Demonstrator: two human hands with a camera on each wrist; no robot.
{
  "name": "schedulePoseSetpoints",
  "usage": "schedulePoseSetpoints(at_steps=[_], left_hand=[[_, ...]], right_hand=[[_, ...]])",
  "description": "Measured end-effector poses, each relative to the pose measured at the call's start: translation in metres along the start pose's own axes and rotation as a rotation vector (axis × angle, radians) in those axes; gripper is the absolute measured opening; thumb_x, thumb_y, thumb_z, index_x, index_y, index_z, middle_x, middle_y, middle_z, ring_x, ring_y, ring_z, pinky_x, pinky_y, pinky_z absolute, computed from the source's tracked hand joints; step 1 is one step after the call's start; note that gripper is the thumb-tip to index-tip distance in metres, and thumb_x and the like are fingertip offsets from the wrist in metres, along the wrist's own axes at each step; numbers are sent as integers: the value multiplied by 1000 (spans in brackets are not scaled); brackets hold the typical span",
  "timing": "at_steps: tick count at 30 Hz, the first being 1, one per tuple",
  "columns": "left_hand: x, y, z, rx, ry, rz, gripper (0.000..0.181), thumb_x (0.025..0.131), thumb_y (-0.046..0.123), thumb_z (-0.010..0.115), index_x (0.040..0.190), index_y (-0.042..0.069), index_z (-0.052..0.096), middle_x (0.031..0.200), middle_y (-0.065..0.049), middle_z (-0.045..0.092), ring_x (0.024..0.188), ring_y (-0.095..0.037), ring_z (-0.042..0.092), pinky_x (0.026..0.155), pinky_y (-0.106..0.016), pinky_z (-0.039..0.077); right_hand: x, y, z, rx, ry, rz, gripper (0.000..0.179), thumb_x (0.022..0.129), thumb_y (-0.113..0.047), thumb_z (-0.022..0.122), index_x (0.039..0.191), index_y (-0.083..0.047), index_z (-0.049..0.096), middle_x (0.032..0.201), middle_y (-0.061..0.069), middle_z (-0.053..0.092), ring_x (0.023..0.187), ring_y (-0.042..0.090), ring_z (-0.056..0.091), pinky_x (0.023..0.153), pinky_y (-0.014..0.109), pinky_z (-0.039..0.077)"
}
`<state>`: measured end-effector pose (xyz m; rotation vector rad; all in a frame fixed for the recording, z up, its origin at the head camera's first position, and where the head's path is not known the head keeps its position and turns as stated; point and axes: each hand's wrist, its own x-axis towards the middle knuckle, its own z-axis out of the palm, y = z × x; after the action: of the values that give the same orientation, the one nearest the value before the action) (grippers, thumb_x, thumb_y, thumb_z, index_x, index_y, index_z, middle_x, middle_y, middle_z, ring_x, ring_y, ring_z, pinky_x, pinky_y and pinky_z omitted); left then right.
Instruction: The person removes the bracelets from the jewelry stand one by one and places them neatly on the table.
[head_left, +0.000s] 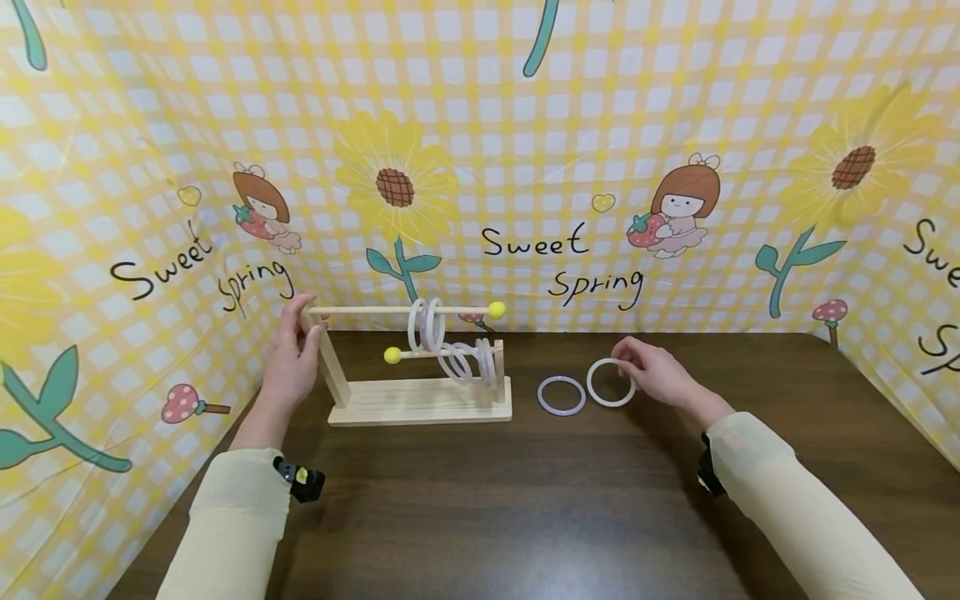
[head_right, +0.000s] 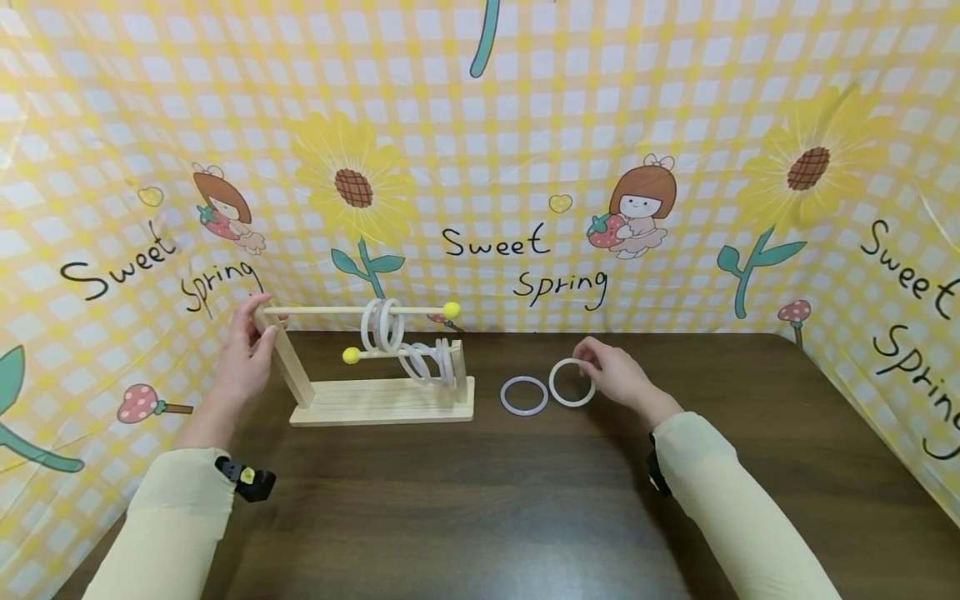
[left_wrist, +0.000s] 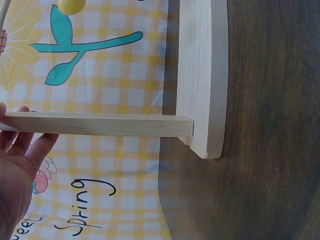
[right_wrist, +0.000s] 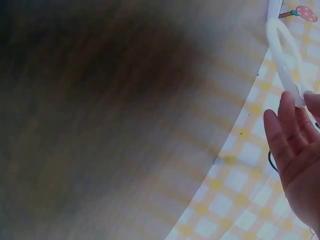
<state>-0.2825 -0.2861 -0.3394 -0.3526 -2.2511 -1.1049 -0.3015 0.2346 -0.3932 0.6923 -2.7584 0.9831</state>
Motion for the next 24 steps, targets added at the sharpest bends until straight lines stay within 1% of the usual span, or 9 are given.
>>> schedulePoseSetpoints(at_steps=[3,7,12,15,21,24], left_hand=[[0,1,0,3,2,-2,44,102,1,42,144,11,36,119,-24,58,109,-38,56,75,-14,38],[-1,1,0,5,-1,-9,44,102,2,42,144,12,36,119,-25,57,110,-40,55,76,-14,38],[0,0,0,3,-7,-24,44,103,4,41,145,14,34,120,-25,57,112,-39,54,78,-15,38],[0,-1,0,2,-8,-26,44,103,4,41,145,14,35,120,-25,57,111,-38,54,79,-15,38],[0,-1,0,1,-7,-16,43,103,4,42,145,13,35,120,-26,58,110,-36,55,78,-15,38],[0,-1,-1,11,-7,-16,42,103,4,42,144,12,35,120,-26,59,110,-36,55,78,-16,38]], right_hand=[[0,3,-1,31,-28,14,8,96,3,56,103,1,55,82,17,62,55,16,50,51,30,44],[1,10,0,36,-46,22,8,94,5,56,102,2,56,81,15,62,55,17,50,51,31,45],[4,16,6,-35,-65,17,6,91,2,61,97,-1,59,80,6,64,67,17,56,61,34,46],[7,18,10,-87,-76,15,6,89,1,64,93,-3,61,80,3,64,74,18,56,68,36,44],[11,20,13,-104,-109,20,5,88,0,65,91,-4,63,81,2,64,76,19,58,72,40,45],[12,20,14,-100,-110,-23,6,87,-2,66,88,-6,62,79,0,63,75,18,58,70,40,45]])
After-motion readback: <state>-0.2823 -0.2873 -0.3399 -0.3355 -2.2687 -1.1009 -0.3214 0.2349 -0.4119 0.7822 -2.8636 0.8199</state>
